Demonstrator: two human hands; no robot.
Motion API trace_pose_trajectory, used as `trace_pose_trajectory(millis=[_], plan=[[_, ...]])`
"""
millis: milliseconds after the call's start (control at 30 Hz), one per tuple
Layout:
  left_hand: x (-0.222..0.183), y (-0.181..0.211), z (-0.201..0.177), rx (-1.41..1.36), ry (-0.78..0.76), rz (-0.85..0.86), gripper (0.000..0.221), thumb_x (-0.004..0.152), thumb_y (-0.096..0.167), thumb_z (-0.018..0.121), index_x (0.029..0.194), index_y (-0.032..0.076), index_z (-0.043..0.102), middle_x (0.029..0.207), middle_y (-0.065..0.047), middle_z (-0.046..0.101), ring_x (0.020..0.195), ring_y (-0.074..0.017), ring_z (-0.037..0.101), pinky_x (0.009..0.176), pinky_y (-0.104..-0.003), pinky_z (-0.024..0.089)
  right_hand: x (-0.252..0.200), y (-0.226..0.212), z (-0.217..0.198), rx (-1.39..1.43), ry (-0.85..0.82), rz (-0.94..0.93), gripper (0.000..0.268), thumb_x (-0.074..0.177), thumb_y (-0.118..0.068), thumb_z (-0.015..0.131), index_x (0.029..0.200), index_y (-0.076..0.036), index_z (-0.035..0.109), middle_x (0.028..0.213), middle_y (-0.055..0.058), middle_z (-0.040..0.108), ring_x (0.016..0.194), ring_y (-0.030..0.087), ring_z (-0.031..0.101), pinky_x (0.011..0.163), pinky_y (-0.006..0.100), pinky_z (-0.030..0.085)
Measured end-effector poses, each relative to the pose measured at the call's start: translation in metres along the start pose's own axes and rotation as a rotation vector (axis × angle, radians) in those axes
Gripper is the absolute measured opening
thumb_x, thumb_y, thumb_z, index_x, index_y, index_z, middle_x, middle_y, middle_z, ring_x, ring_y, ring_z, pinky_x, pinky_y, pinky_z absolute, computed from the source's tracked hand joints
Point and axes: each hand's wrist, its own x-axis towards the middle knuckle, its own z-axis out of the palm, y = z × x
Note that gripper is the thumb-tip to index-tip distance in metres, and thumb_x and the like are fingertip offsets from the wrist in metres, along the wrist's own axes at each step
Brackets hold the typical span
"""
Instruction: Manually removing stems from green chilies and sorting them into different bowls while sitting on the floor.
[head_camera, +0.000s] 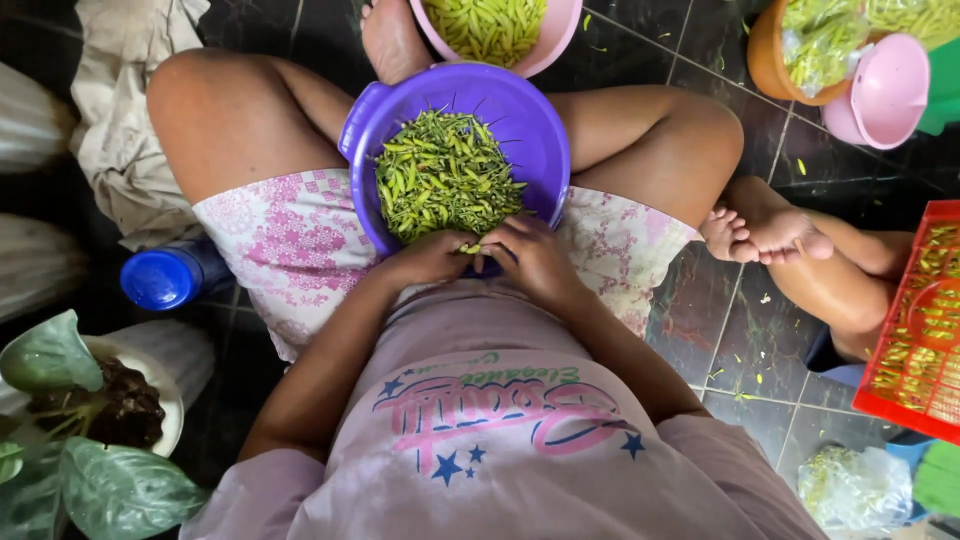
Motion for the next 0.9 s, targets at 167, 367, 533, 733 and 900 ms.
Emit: trace_pose_trajectory(millis=[167,367,533,733,900], plan=[[-0.001,-0.01,0.003,-0.021,0.01,-0.039,0.042,0.099,0.022,0.054,0.137,0.007,0.064,0.117,-0.023,0.073,0.109,-0.0453,0.067,0.094,-0.056,0.05,0.005,-0.01,0.006,-0.283,0.028,-0.084,0.013,0.1,-0.029,0.067,0.095,-0.018,0.07,0.086,0.004,0.064,0.092,0.028,0.069,0.082,0.041,0.055],[0.01,-0.029,0.004,-0.018,-0.009,-0.01,0.026,0.094,0.018,0.049,0.1,0.009,0.073,0.069,-0.01,0.071,0.07,-0.0307,0.069,0.074,-0.046,0.053,0.008,0.0,0.028,-0.266,0.068,-0.067,0.014,0.099,-0.029,0.068,0.092,-0.017,0.068,0.086,0.004,0.063,0.095,0.027,0.069,0.087,0.041,0.055],[0.006,-0.018,-0.001,-0.029,-0.046,0.043,0.025,0.093,0.012,0.047,0.093,0.004,0.07,0.066,-0.012,0.07,0.065,-0.0334,0.068,0.069,-0.048,0.054,0.009,-0.016,0.011,-0.21,0.028,-0.079,0.014,0.1,-0.028,0.067,0.096,-0.015,0.066,0.088,0.006,0.062,0.097,0.031,0.068,0.087,0.043,0.055],[-0.002,-0.005,-0.001,-0.024,-0.079,0.068,0.025,0.093,0.006,0.046,0.088,0.001,0.07,0.065,-0.015,0.07,0.059,-0.0337,0.063,0.069,-0.048,0.052,0.013,-0.021,0.004,-0.014,-0.045,-0.086,0.013,0.102,-0.025,0.064,0.098,-0.013,0.066,0.087,0.008,0.062,0.095,0.035,0.067,0.086,0.047,0.054],[0.008,-0.019,0.002,-0.079,-0.099,0.11,0.021,0.096,0.01,0.049,0.083,0.012,0.066,0.057,-0.006,0.066,0.056,-0.0265,0.062,0.066,-0.04,0.052,0.022,0.029,0.004,0.177,0.048,0.001,0.014,0.107,-0.022,0.059,0.105,-0.013,0.068,0.094,0.008,0.067,0.099,0.035,0.067,0.092,0.046,0.052]])
